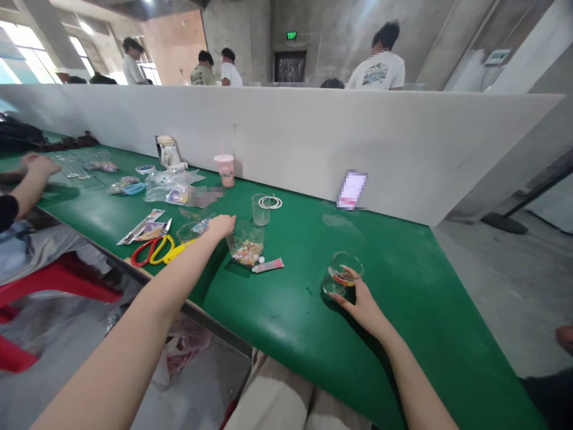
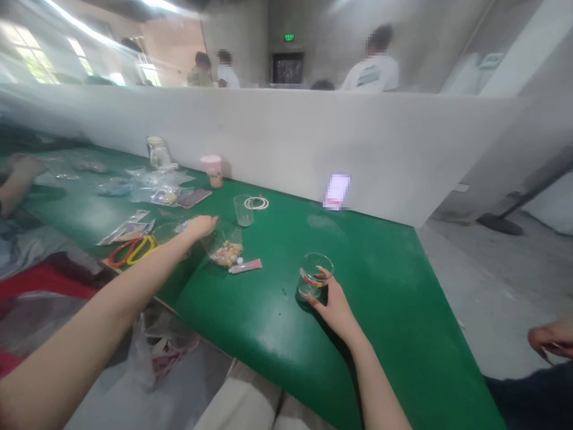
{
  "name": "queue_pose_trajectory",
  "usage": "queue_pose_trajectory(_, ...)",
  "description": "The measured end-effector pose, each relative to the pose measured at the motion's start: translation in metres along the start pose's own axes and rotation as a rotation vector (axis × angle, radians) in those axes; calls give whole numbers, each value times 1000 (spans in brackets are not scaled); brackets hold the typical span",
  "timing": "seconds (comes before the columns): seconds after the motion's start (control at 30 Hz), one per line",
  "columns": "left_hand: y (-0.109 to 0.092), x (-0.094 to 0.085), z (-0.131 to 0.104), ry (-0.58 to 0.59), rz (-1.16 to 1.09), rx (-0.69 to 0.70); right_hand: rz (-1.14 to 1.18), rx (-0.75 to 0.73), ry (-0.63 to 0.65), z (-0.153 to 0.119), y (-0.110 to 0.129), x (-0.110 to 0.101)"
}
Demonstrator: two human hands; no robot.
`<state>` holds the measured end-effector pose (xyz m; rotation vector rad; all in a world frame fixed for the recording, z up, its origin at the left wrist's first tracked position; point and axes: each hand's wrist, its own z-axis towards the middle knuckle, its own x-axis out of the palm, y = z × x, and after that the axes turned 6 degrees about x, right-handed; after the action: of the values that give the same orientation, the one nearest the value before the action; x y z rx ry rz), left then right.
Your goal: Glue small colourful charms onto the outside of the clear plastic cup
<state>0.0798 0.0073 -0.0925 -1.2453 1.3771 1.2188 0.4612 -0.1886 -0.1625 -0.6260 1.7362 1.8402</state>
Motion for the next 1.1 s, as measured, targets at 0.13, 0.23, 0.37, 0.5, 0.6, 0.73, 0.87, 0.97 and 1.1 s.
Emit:
queue_pose_trajectory(0.13, -8, 16, -8, 26, 38, -22, -1, 12, 11, 0, 0, -1)
queue_pose_trajectory(0.23, -10, 26, -11, 15, 60, 5, -2, 19, 13, -1, 0, -1)
queue_pose_trajectory(0.37, -10, 28, -9, 21, 84, 44, -1, 25, 11, -1, 1, -1)
queue_pose_trajectory(0.5, -15, 28, -8, 52, 103, 59, 0, 23, 13, -2, 2, -1)
queue_pose_trajectory(0.6, -21, 25, -10, 71, 114, 44, 1, 22, 15, -2, 2, -1)
queue_pose_trajectory(0.73, -23, 19, -15, 94, 122, 23, 7, 14, 17, -1, 1, -1)
queue_pose_trajectory(0.87, -21, 16, -22, 108, 130, 31, 10, -4, 2, 0, 1, -1)
queue_pose_trajectory(0.97, -22, 18, -26, 113, 138, 36, 9, 5, 5, 0, 2, -2)
queue_pose_trajectory(1.1, -24, 21, -26, 125, 144, 50, 9, 3, 13, -1, 4, -2)
